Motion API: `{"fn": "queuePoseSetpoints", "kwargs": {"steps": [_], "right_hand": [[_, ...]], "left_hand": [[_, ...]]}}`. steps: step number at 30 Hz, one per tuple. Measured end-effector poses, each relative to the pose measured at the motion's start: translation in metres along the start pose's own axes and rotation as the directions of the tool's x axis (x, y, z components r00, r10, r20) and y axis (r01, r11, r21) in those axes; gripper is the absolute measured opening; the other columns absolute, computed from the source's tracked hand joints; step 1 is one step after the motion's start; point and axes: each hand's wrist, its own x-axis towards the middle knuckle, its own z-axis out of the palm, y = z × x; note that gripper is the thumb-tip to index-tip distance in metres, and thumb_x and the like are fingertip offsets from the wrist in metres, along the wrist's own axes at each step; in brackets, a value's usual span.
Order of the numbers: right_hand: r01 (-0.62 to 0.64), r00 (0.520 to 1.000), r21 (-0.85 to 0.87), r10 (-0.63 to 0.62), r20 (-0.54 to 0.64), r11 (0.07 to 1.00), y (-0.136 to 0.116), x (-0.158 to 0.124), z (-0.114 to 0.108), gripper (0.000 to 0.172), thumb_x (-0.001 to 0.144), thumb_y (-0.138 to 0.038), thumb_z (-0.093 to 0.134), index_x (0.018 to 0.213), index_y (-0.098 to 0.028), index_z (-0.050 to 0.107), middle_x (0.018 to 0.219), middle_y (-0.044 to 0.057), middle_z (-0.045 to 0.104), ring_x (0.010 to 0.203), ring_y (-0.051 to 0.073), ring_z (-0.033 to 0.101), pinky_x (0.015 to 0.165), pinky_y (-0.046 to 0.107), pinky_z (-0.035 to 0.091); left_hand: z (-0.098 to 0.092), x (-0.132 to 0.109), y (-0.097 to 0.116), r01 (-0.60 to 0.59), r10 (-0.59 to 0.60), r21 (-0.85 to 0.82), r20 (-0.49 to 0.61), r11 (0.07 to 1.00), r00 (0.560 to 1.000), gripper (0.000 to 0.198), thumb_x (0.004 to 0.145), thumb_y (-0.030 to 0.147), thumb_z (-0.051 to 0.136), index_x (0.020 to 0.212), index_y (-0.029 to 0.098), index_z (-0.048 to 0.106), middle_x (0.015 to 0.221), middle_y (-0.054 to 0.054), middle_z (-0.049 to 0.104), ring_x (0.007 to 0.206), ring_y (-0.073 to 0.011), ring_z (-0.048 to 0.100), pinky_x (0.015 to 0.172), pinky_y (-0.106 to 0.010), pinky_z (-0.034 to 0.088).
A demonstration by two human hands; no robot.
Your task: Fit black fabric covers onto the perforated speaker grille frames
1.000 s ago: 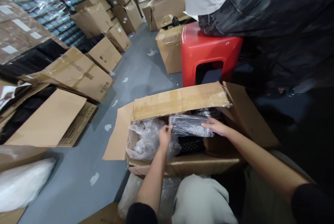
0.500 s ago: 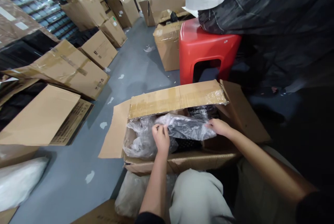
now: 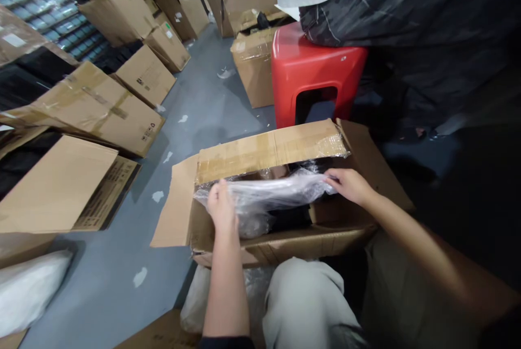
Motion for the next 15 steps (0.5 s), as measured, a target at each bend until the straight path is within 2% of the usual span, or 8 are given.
{"fn": "queuePoseSetpoints", "kwargs": {"steps": [2, 4, 7, 9, 11, 12, 13, 15], "right_hand": [[0.047, 0.985, -0.031, -0.051, -0.167, 0.998, -0.010, 0.000, -0.021, 0.021, 0.080, -0.031, 0.043, 0.078, -0.020, 0.060, 0.077, 0.006, 0.066, 0.070, 0.020, 0.061, 0.063, 0.028, 0.043], [0.114, 0.933, -0.026, -0.116, -0.340, 0.993, -0.024, 0.001, -0.042, 0.018, 0.079, -0.028, 0.044, 0.078, -0.019, 0.059, 0.076, 0.006, 0.066, 0.069, 0.019, 0.061, 0.063, 0.028, 0.044], [0.205, 0.865, 0.011, -0.176, -0.469, 0.979, -0.054, 0.004, -0.074, 0.014, 0.079, -0.027, 0.047, 0.076, -0.019, 0.058, 0.070, 0.004, 0.063, 0.061, 0.016, 0.058, 0.058, 0.025, 0.043], [0.231, 0.844, 0.060, -0.169, -0.509, 0.971, -0.075, 0.010, -0.093, 0.015, 0.080, -0.028, 0.047, 0.077, -0.018, 0.057, 0.068, 0.002, 0.061, 0.056, 0.014, 0.056, 0.053, 0.024, 0.042], [0.254, 0.820, 0.133, -0.140, -0.555, 0.958, -0.093, 0.018, -0.108, 0.017, 0.082, -0.029, 0.044, 0.082, -0.017, 0.056, 0.066, 0.001, 0.059, 0.053, 0.012, 0.053, 0.051, 0.023, 0.040], [0.273, 0.823, 0.156, -0.147, -0.549, 0.949, -0.100, 0.024, -0.113, 0.019, 0.083, -0.030, 0.042, 0.084, -0.017, 0.056, 0.065, 0.001, 0.058, 0.053, 0.012, 0.053, 0.051, 0.023, 0.040], [0.301, 0.841, 0.160, -0.183, -0.509, 0.940, -0.106, 0.029, -0.115, 0.020, 0.084, -0.030, 0.041, 0.084, -0.017, 0.056, 0.064, 0.000, 0.057, 0.053, 0.012, 0.053, 0.052, 0.023, 0.040], [0.372, 0.889, 0.125, -0.315, -0.332, 0.920, -0.117, 0.040, -0.114, 0.021, 0.083, -0.031, 0.043, 0.080, -0.017, 0.058, 0.062, -0.001, 0.056, 0.055, 0.012, 0.054, 0.055, 0.023, 0.039]], "left_hand": [[-0.008, -0.001, 0.018, -0.064, 0.063, 0.045, 0.035, 0.997, 0.997, 0.038, 0.069, 0.043, 0.059, 0.052, 0.017, 0.038, 0.045, 0.008, 0.033, 0.041, -0.0048, 0.030, 0.041, -0.017, 0.025], [-0.015, 0.000, 0.037, -0.140, 0.134, 0.084, 0.075, 0.987, 0.988, 0.036, 0.065, 0.040, 0.064, 0.053, 0.016, 0.040, 0.046, 0.007, 0.037, 0.043, -0.0047, 0.033, 0.042, -0.017, 0.027], [-0.026, 0.005, 0.061, -0.255, 0.255, 0.006, -0.072, 0.967, 0.964, 0.034, 0.065, 0.039, 0.063, 0.055, 0.017, 0.039, 0.048, 0.007, 0.040, 0.042, -0.0046, 0.034, 0.043, -0.017, 0.029], [-0.032, 0.011, 0.073, -0.310, 0.308, -0.008, -0.090, 0.951, 0.947, 0.031, 0.065, 0.037, 0.064, 0.058, 0.017, 0.041, 0.051, 0.007, 0.041, 0.044, -0.0049, 0.037, 0.045, -0.017, 0.031], [-0.036, 0.014, 0.081, -0.352, 0.352, 0.023, 0.006, 0.936, 0.936, 0.024, 0.065, 0.036, 0.064, 0.068, 0.017, 0.049, 0.062, 0.003, 0.050, 0.054, -0.0075, 0.047, 0.052, -0.019, 0.037], [-0.036, 0.014, 0.083, -0.366, 0.361, 0.047, 0.091, 0.929, 0.928, 0.026, 0.064, 0.037, 0.065, 0.077, 0.018, 0.052, 0.072, 0.000, 0.055, 0.063, -0.0102, 0.052, 0.057, -0.022, 0.040], [-0.035, 0.012, 0.084, -0.369, 0.349, 0.080, 0.194, 0.926, 0.917, 0.034, 0.061, 0.038, 0.066, 0.086, 0.019, 0.053, 0.085, -0.003, 0.058, 0.073, -0.0131, 0.054, 0.063, -0.024, 0.042], [-0.028, 0.006, 0.081, -0.338, 0.241, 0.172, 0.421, 0.925, 0.875, 0.058, 0.053, 0.036, 0.072, 0.105, 0.022, 0.051, 0.109, -0.009, 0.054, 0.083, -0.0176, 0.055, 0.069, -0.028, 0.044]]}}
